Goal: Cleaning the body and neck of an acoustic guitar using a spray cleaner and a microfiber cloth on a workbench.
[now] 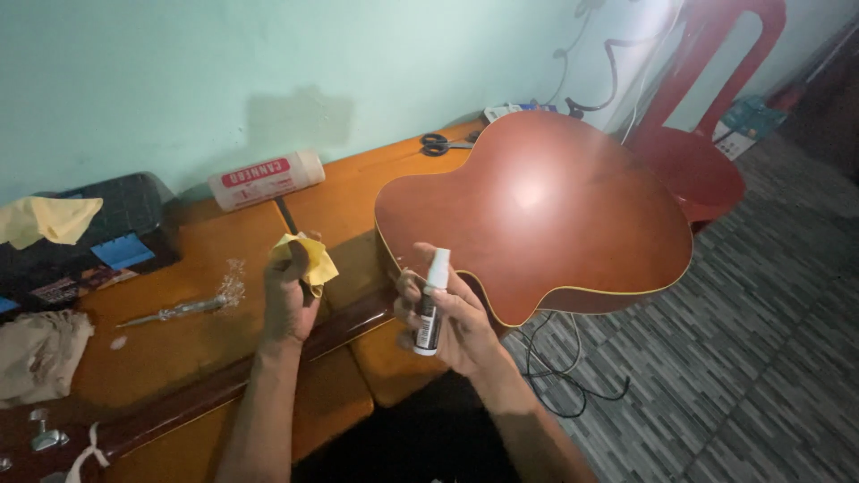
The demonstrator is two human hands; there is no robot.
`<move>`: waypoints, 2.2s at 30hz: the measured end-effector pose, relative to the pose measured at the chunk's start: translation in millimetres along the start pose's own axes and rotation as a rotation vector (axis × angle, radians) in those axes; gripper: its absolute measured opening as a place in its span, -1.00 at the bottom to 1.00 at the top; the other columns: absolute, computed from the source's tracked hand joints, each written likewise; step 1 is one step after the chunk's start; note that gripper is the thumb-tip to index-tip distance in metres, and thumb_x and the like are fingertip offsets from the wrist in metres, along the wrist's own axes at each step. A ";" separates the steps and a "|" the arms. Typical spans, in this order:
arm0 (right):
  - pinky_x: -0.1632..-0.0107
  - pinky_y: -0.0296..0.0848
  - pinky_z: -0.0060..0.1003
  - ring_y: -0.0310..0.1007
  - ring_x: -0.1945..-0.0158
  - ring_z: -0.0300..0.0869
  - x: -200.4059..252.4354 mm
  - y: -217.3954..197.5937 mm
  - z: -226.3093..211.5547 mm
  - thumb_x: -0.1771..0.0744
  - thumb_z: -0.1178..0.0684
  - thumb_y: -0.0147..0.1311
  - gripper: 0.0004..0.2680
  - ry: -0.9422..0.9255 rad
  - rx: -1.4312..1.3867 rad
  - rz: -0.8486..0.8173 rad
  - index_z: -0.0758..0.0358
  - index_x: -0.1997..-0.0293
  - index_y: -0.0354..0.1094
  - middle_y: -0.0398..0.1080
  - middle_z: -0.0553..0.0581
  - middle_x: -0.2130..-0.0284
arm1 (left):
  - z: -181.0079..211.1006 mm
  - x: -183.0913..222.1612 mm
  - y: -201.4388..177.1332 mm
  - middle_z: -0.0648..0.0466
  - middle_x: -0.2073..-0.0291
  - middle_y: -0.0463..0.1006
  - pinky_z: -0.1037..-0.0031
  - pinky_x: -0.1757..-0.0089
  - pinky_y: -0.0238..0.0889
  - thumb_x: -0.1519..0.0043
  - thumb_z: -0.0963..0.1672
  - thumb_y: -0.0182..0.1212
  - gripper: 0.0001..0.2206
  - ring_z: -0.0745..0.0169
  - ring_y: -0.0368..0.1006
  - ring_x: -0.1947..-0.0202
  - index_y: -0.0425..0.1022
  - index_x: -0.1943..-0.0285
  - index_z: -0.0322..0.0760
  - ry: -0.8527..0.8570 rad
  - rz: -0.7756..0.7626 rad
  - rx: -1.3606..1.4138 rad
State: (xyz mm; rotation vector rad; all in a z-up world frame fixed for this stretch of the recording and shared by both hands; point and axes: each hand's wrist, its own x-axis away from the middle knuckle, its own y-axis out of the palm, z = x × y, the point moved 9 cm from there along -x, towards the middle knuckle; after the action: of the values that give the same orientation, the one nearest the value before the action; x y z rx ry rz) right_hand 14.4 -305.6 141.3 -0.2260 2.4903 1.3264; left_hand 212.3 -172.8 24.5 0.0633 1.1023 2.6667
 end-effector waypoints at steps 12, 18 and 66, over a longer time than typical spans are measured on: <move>0.25 0.52 -0.14 0.40 0.19 -0.04 14.6 -9.0 -93.9 -0.36 0.30 -0.07 -0.60 -0.376 0.073 0.239 0.16 -0.38 0.07 0.29 0.24 0.13 | 0.2 13.0 15.6 0.09 0.25 0.67 0.47 0.13 0.54 -0.29 0.00 0.34 -0.78 0.30 0.65 0.19 0.55 0.11 -0.18 -0.051 0.024 -0.182; 0.00 0.64 -0.19 0.44 0.04 -0.27 41.2 -13.2 -94.5 -0.28 0.14 0.30 -0.40 -0.457 0.756 0.259 0.06 -0.43 -0.08 0.30 0.02 0.09 | -2.4 14.0 20.8 0.03 0.28 0.66 0.47 0.19 0.55 -0.26 0.01 0.38 -0.74 0.26 0.65 0.22 0.56 0.13 -0.23 -0.036 0.020 -0.222; 0.32 0.41 -0.04 0.45 0.55 0.11 11.9 -50.1 -146.8 -0.27 0.11 0.07 -0.61 -0.050 2.044 0.360 -0.12 -0.25 0.26 0.30 0.16 0.66 | -1.3 15.1 13.6 0.10 0.35 0.64 0.61 0.38 0.44 -0.28 0.03 0.37 -0.73 0.37 0.58 0.38 0.59 0.15 -0.22 -0.054 0.036 -0.320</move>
State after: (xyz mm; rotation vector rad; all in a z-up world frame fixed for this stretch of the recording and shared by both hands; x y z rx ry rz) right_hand -11.5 -455.3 175.0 0.6839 2.4993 -1.4156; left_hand 194.6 -179.2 32.2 0.0958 0.6539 2.8187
